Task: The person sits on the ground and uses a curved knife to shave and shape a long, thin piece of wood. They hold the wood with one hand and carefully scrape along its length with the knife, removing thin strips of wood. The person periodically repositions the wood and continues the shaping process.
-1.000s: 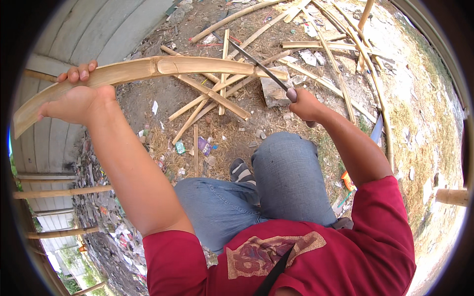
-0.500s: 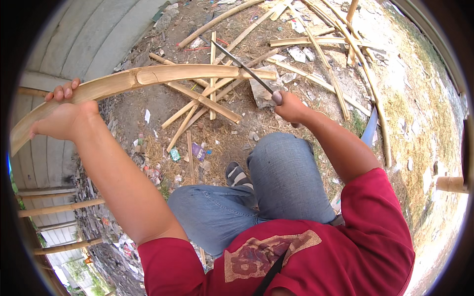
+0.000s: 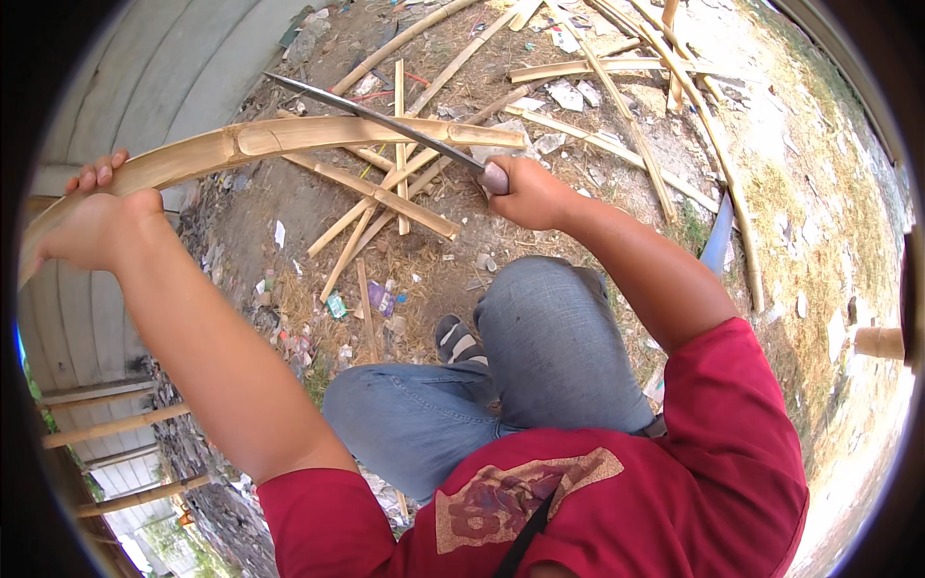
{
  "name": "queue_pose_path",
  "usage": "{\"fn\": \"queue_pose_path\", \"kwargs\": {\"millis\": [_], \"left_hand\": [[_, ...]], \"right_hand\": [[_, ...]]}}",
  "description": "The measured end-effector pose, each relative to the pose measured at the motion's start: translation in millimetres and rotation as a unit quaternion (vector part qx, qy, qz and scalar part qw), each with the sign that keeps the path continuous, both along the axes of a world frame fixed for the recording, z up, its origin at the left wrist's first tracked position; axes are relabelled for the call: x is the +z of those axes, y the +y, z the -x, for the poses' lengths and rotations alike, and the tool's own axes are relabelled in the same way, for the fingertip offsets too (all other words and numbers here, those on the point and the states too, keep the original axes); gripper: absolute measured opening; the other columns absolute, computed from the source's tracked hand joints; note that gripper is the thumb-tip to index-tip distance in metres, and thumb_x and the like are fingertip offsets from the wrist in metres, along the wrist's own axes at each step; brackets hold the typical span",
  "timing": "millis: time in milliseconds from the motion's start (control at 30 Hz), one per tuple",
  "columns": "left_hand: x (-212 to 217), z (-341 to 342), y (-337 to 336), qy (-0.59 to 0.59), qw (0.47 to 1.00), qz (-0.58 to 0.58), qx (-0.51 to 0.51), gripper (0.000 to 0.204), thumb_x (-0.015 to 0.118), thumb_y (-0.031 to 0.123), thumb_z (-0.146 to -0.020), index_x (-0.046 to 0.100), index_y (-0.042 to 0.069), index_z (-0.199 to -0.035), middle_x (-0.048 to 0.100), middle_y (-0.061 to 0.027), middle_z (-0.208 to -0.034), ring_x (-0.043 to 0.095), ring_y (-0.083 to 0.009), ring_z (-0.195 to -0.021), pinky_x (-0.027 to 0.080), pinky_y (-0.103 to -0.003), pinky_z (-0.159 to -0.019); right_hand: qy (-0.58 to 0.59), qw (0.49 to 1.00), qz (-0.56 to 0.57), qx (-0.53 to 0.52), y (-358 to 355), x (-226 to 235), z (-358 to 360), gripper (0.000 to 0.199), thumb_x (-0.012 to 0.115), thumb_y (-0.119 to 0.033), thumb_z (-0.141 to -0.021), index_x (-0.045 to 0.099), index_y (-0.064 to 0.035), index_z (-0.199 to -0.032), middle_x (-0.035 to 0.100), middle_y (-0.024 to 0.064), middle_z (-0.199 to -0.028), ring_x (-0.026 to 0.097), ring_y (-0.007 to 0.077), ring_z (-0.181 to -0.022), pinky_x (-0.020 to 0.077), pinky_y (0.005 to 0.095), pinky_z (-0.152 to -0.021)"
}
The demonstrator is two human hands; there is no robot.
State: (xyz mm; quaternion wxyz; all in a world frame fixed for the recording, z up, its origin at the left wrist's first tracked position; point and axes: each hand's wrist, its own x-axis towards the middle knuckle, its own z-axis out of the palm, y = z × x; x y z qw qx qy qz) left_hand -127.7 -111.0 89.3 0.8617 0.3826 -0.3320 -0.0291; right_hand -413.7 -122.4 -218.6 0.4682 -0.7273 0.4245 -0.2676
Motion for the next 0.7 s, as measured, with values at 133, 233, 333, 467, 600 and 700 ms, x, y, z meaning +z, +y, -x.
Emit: {"fn": "queue_pose_path", "kwargs": {"millis": [133, 233, 333, 467, 600, 700], "left_hand": [[-11.5, -12.8, 2.0, 0.023, 0.999, -0.020, 0.044, 0.076, 0.008, 0.074, -0.096, 0.038, 0.006, -0.079, 0.037, -0.0067, -0.064, 0.033, -0.0198, -0.054, 0.047, -0.041, -0.060], [-15.2, -18.2, 3.3, 0.055, 0.995, -0.045, 0.064, 0.078, 0.002, 0.074, -0.095, 0.038, 0.008, -0.080, 0.037, -0.0053, -0.065, 0.033, -0.0191, -0.055, 0.047, -0.041, -0.064], [-14.0, -2.4, 10.4, 0.042, 0.998, -0.033, 0.031, 0.073, 0.000, 0.070, -0.097, 0.038, 0.010, -0.083, 0.037, -0.0035, -0.066, 0.031, -0.0180, -0.057, 0.047, -0.040, -0.071], [0.8, 8.5, 5.8, -0.014, 0.999, -0.013, -0.027, 0.078, 0.002, 0.076, -0.094, 0.038, 0.008, -0.082, 0.036, -0.0048, -0.066, 0.031, -0.0190, -0.055, 0.047, -0.042, -0.067], [2.9, 6.7, 4.1, -0.042, 0.998, -0.011, -0.048, 0.079, 0.002, 0.078, -0.093, 0.037, 0.008, -0.082, 0.035, -0.0054, -0.065, 0.032, -0.0188, -0.054, 0.047, -0.042, -0.064], [-3.8, 18.7, 8.0, 0.026, 0.999, -0.038, 0.006, 0.075, -0.001, 0.070, -0.097, 0.039, 0.008, -0.084, 0.037, -0.0040, -0.064, 0.029, -0.0182, -0.055, 0.048, -0.038, -0.068]], "right_hand": [[-0.012, 0.996, 0.039, -0.073, 11.2, -63.0, -14.1, 0.024, 0.062, -0.008, -0.078, 0.060, -0.0008, -0.101, 0.067, 0.0261, -0.089, 0.066, 0.0444, -0.090, 0.0507, 0.0489, -0.081], [0.086, 0.995, 0.049, -0.029, 4.2, -38.8, -3.8, 0.028, 0.063, -0.009, -0.079, 0.058, -0.0004, -0.105, 0.067, 0.0270, -0.090, 0.065, 0.0462, -0.090, 0.0502, 0.0513, -0.082], [0.061, 0.992, 0.108, -0.008, 11.7, 7.9, -14.7, 0.029, 0.062, -0.011, -0.081, 0.056, 0.0008, -0.107, 0.067, 0.0277, -0.088, 0.065, 0.0458, -0.088, 0.0503, 0.0510, -0.078], [-0.013, 0.987, 0.161, 0.008, 13.3, 76.8, -46.4, 0.026, 0.061, -0.010, -0.082, 0.056, 0.0016, -0.105, 0.067, 0.0278, -0.088, 0.065, 0.0454, -0.088, 0.0507, 0.0498, -0.078], [0.000, 0.994, 0.104, -0.033, -4.0, 36.4, -32.9, 0.029, 0.059, -0.007, -0.081, 0.058, 0.0033, -0.108, 0.067, 0.0285, -0.096, 0.066, 0.0452, -0.094, 0.0513, 0.0478, -0.082], [0.138, 0.987, 0.038, -0.069, -16.8, -33.6, 0.7, 0.033, 0.060, -0.011, -0.081, 0.060, 0.0076, -0.109, 0.067, 0.0300, -0.103, 0.065, 0.0449, -0.101, 0.0518, 0.0481, -0.090]]}}
